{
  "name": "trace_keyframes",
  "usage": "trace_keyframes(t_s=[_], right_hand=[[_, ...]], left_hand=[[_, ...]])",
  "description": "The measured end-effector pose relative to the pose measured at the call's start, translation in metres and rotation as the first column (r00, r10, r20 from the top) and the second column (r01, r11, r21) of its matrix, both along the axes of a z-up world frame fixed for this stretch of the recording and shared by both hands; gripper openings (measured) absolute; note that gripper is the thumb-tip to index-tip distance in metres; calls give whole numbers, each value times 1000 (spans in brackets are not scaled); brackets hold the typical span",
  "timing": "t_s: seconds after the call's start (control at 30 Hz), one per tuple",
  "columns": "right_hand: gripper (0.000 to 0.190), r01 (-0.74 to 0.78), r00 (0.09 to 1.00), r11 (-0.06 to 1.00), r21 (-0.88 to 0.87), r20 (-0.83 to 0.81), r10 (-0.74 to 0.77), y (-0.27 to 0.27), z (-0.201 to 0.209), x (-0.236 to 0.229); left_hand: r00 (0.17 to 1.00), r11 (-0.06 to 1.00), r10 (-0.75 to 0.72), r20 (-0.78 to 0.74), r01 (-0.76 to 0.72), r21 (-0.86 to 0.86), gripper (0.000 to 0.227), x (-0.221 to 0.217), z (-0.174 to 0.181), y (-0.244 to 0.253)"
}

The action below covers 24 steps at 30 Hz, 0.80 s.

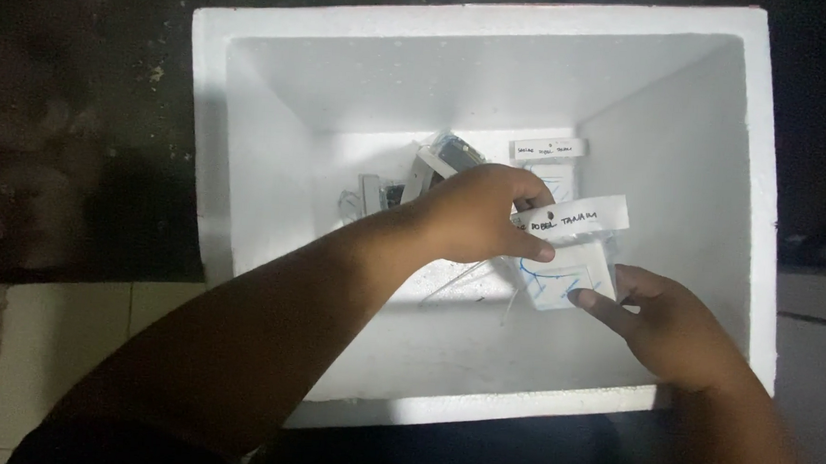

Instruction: The person takes small packaged electrical parts from a white styrofoam box and hangs them on a wire display rack. They handle items like wall sockets and switches, placing them on hooks among other similar products.

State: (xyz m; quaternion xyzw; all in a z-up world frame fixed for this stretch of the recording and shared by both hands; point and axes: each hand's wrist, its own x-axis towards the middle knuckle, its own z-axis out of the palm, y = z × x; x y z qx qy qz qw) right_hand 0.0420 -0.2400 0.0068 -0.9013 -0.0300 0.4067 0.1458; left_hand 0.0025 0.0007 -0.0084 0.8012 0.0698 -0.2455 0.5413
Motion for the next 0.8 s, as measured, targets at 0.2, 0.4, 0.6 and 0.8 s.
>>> trace_keyframes(t_s=[0.2, 0.4, 0.6, 0.8], right_hand=[[61, -46, 985, 978, 204, 171, 11, -17, -11, -3], [24, -63, 984, 993, 98, 175, 45, 3, -4, 6], [28, 50, 983, 999, 20, 175, -53, 3, -6, 9], [30, 223, 907, 953, 203, 314, -279, -33, -18, 27]], left_hand=[[988, 985, -153, 31, 150, 82, 24, -14, -9, -31], [977, 968, -198, 81, 181, 176, 27, -19, -22, -48], [965, 991, -22, 260, -14, 135, 2, -5, -34, -10], [926, 755, 54, 375, -283, 592, 27, 14, -91, 39]])
